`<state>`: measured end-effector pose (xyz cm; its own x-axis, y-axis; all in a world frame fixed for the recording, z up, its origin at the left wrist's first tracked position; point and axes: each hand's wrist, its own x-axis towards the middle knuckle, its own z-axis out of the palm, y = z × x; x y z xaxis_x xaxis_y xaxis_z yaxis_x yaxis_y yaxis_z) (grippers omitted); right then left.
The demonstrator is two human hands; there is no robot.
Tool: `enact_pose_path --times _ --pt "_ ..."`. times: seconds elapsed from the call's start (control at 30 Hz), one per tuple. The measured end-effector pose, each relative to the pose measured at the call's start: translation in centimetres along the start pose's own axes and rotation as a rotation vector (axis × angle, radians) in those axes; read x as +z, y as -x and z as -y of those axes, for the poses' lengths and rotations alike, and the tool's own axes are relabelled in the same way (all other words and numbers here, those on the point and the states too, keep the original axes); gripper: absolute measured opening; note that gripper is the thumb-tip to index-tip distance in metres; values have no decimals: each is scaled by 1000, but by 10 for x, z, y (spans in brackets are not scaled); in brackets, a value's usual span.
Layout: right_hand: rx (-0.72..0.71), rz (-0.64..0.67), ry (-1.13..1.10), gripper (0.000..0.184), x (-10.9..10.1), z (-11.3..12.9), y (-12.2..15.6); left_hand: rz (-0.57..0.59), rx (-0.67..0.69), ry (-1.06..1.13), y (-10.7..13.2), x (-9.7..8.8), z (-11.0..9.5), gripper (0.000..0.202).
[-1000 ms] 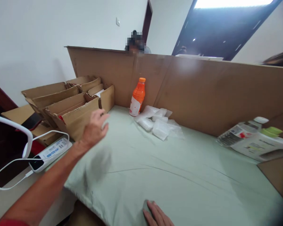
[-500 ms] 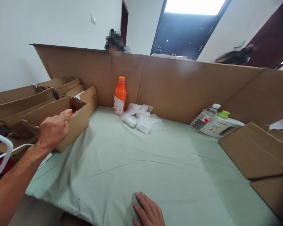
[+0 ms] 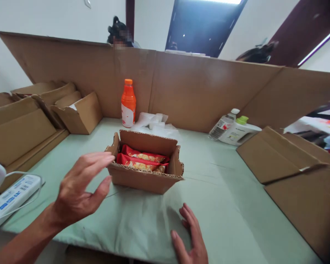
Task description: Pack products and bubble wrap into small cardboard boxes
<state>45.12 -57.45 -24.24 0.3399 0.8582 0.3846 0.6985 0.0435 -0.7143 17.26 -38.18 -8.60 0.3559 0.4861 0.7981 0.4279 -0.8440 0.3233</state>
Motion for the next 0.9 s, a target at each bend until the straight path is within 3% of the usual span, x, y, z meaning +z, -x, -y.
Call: enact_pose_path --times 0.17,0.37,0.43,0.57,0.67,0.8,0.9 --pt "180 134 -73 58 -20 3 -28 -46 -371 10 31 16 31 65" --pt "137 273 -123 66 -8 29 -93 -245 -540 240 47 48 47 79" --pt "110 296 -126 65 3 32 -108 -213 -643 340 48 55 51 82" --pt "94 286 -177 57 22 27 -119 -32 -827 567 50 72 61 76" --pt "135 319 -230 56 26 25 -121 0 -895 591 57 87 66 67" --pt "134 411 -234 59 28 32 -140 -74 -924 531 66 98 71 55" --pt "110 438 -246 65 43 37 -165 -125 -934 456 68 99 80 53"
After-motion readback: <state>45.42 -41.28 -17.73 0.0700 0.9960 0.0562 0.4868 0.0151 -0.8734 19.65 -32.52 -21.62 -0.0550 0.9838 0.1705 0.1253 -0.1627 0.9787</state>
